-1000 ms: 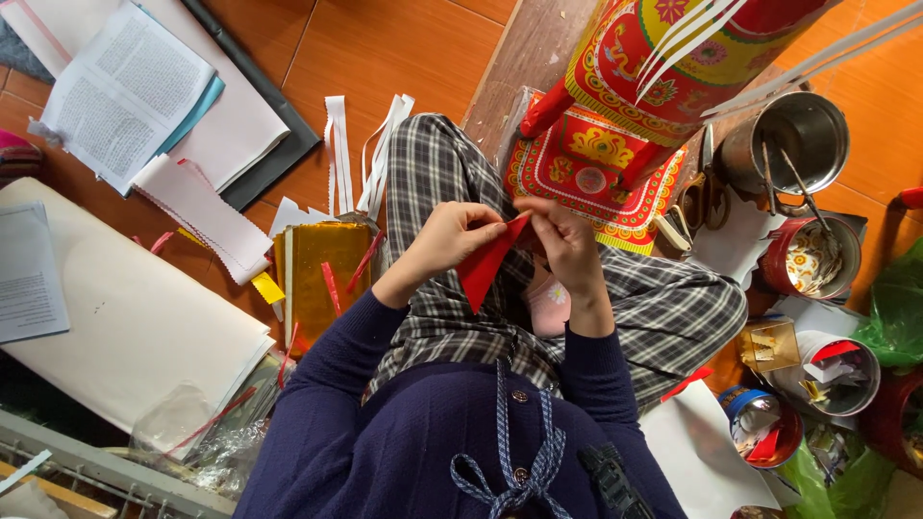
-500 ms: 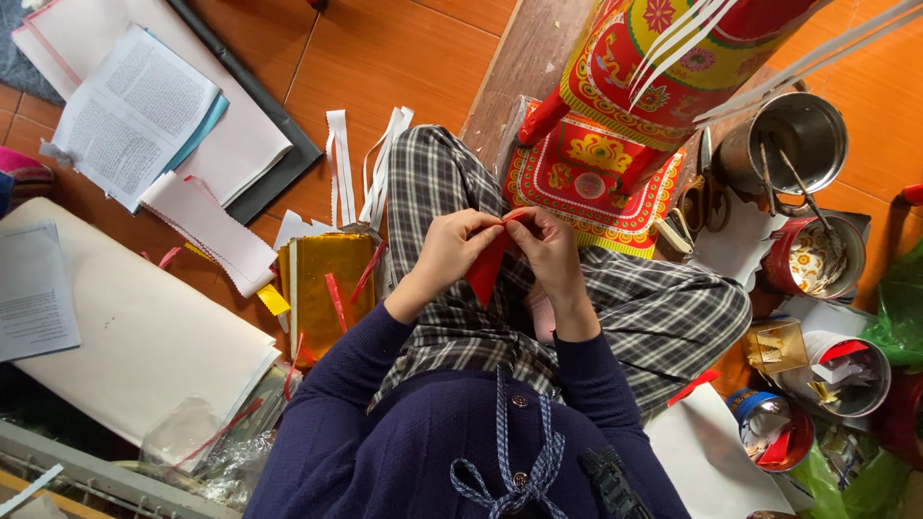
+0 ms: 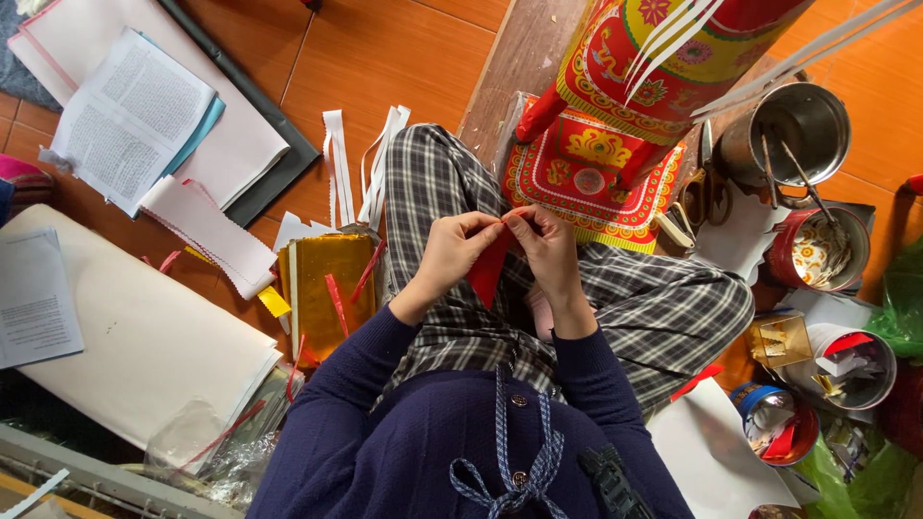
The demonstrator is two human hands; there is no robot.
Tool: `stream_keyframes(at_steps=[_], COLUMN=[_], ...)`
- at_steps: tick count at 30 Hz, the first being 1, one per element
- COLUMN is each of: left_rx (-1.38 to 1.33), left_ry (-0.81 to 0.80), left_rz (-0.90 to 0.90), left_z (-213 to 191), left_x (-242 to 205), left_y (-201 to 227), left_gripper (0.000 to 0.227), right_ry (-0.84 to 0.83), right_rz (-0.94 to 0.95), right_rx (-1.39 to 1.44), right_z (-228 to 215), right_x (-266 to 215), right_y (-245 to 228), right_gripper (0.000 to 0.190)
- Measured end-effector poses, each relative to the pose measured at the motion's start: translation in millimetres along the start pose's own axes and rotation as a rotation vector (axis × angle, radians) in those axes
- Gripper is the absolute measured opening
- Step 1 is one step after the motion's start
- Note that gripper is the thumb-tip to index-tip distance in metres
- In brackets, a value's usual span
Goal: Decorating a traditional paper horse figure by gluing paper ornaments and painting details
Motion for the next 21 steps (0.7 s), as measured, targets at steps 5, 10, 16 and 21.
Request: stream_keyframes(at_steps=[5, 10, 16, 21], left_rx=[-0.057, -0.057, -0.051, 0.0], left_ry=[0.027, 0.045, 0.029, 0.009], left_rz=[-0.038, -0.057, -0.074, -0.067], left_z=[0.5, -0.8, 1.6, -0.1], left_x=[-1.0, -1.2, -2.2, -2.2], left_y=[-0.4, -9.8, -6.4, -6.2], left_gripper=[0.009, 0.009, 0.008, 0.008], right_ry=[0.015, 0.024, 0.034, 0.128], right_rz=[0.001, 0.004, 0.075, 0.165], right_rx=[0.005, 0.025, 0.091, 0.272], right_z=[-1.0, -0.6, 3.1, -7.1], right_x=[-1.4, -1.5, -2.3, -1.8], right_y=[-3.7, -3.9, 17.5, 20.5], right_gripper=[0.017, 0.019, 0.021, 0.025])
Point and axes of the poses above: each hand's wrist, its own x-axis towards the middle knuckle, its own z-axis out of the palm, y = z × x, the point moved 9 cm from there along x, towards the middle knuckle, and after that the axes turned 14 degrees about -x, right-handed, at the moved point
